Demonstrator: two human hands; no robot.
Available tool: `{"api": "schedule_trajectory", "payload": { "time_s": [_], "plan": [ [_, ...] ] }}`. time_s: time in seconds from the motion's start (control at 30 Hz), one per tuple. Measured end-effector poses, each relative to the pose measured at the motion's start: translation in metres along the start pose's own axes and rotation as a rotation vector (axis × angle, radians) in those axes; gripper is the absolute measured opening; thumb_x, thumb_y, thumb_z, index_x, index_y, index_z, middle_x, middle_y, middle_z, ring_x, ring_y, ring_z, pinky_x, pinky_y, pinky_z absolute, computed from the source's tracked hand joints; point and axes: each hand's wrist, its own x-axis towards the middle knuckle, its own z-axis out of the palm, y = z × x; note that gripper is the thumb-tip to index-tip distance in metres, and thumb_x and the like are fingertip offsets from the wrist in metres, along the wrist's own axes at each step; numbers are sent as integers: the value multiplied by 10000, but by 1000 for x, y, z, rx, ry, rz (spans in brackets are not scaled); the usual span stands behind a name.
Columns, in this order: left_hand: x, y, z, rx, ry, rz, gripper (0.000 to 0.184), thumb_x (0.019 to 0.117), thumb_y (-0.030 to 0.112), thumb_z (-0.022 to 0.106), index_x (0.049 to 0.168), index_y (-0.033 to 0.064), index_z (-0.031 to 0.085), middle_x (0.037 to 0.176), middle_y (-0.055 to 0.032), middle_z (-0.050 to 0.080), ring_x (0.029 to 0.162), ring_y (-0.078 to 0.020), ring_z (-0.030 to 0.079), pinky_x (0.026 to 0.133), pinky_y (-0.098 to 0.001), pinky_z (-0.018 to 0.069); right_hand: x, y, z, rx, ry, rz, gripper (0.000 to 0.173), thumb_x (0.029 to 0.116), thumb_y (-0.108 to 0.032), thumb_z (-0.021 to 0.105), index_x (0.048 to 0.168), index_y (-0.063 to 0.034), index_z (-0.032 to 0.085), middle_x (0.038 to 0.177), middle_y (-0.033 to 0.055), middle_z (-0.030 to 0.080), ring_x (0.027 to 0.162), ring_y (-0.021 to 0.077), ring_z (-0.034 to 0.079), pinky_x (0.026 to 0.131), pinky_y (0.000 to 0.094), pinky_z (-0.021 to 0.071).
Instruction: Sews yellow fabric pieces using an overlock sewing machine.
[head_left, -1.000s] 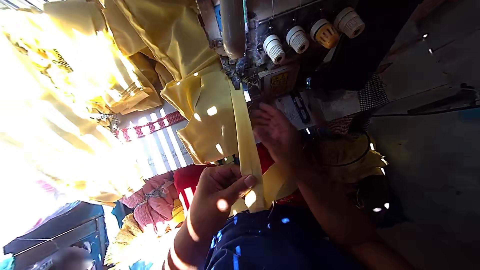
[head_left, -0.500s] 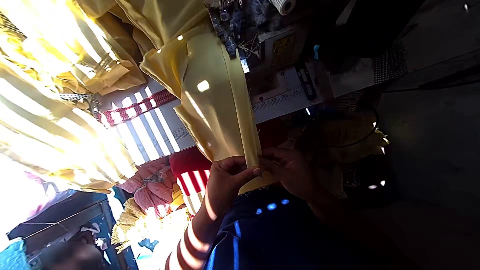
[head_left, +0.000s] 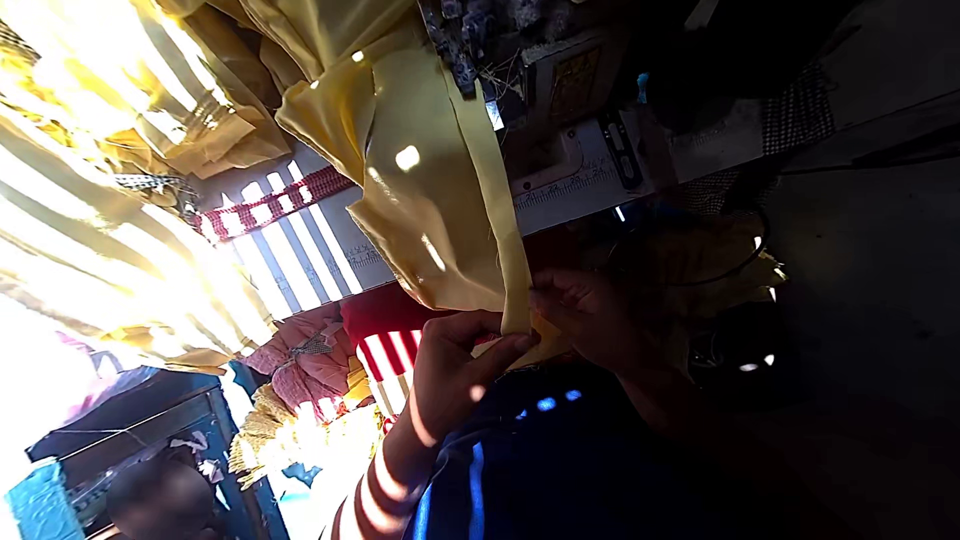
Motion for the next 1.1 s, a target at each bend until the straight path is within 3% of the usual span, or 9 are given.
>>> {"api": "schedule_trajectory", "payload": {
  "time_s": [0.1, 0.17, 0.27, 0.37, 0.53, 0.77, 0.87, 0.97, 1.1],
  "plan": [
    [-4, -6, 7, -53, 22, -75, 141, 994, 148, 675, 1000, 13, 714, 829, -33, 752, 736, -110, 730, 707, -296, 630, -6, 2, -1, 34, -48, -85, 164, 994, -113, 643, 1101, -14, 719, 1015, 27, 751, 952, 59, 712, 884, 226, 598],
    [-10, -16, 12, 13, 121, -130, 121, 978, 86, 683, 963, -19, 743, 838, -69, 767, 753, -131, 745, 734, -306, 639, -18, 3, 1, 47, -43, -87, 200, 979, -97, 669, 1141, 11, 712, 1051, 53, 758, 993, 81, 720, 924, 240, 596],
    [-13, -29, 15, 3, 122, -169, 147, 969, 131, 704, 890, 18, 755, 825, -44, 762, 770, -115, 740, 761, -307, 631, -20, 0, 0, 4, -32, -103, 205, 991, -122, 657, 1137, 7, 723, 1050, 47, 761, 993, 70, 719, 937, 239, 593],
    [-16, -37, 19, -61, 164, -199, 181, 989, 126, 670, 866, 13, 736, 813, -69, 754, 777, -153, 745, 783, -349, 631, -24, -3, 1, 1, -39, -85, 197, 1013, -119, 619, 1124, 1, 730, 1028, 33, 759, 973, 47, 711, 911, 218, 589],
    [-17, -30, 21, -42, 90, -114, 203, 1039, 63, 565, 969, -26, 734, 917, -97, 781, 864, -170, 766, 845, -358, 636, -27, -8, 1, 56, -96, -35, 226, 1037, -87, 554, 1170, -1, 715, 1021, 35, 753, 924, 45, 706, 869, 205, 590],
    [-17, -30, 22, -7, 90, -106, 189, 1015, 69, 614, 918, -25, 746, 830, -81, 767, 752, -142, 748, 742, -318, 638, -26, -10, -1, 65, -127, -40, 251, 1035, -76, 525, 1163, 9, 724, 1044, 49, 757, 976, 48, 708, 891, 204, 584],
    [-15, -31, 22, 48, 95, -92, 204, 1023, 77, 605, 904, -15, 743, 826, -69, 767, 754, -128, 746, 740, -302, 634, -27, -15, -2, 92, -148, -25, 260, 1039, -68, 501, 1162, 1, 719, 984, 21, 748, 870, 29, 700, 815, 190, 591],
    [-14, -32, 23, 83, 112, -83, 202, 1017, 72, 612, 888, -12, 742, 800, -53, 758, 732, -101, 730, 710, -276, 622, -27, -18, -1, 123, -152, -21, 221, 1057, -138, 548, 1117, -10, 719, 902, -2, 730, 717, 38, 690, 670, 199, 614],
    [-14, -31, 23, 155, 99, -82, 217, 1013, 100, 632, 847, 2, 731, 749, -23, 732, 679, -57, 693, 650, -233, 589, -27, -15, 5, -57, -20, -128, 203, 1012, -222, 659, 978, -49, 760, 863, -37, 742, 729, -15, 678, 680, 155, 586]
  ]
}}
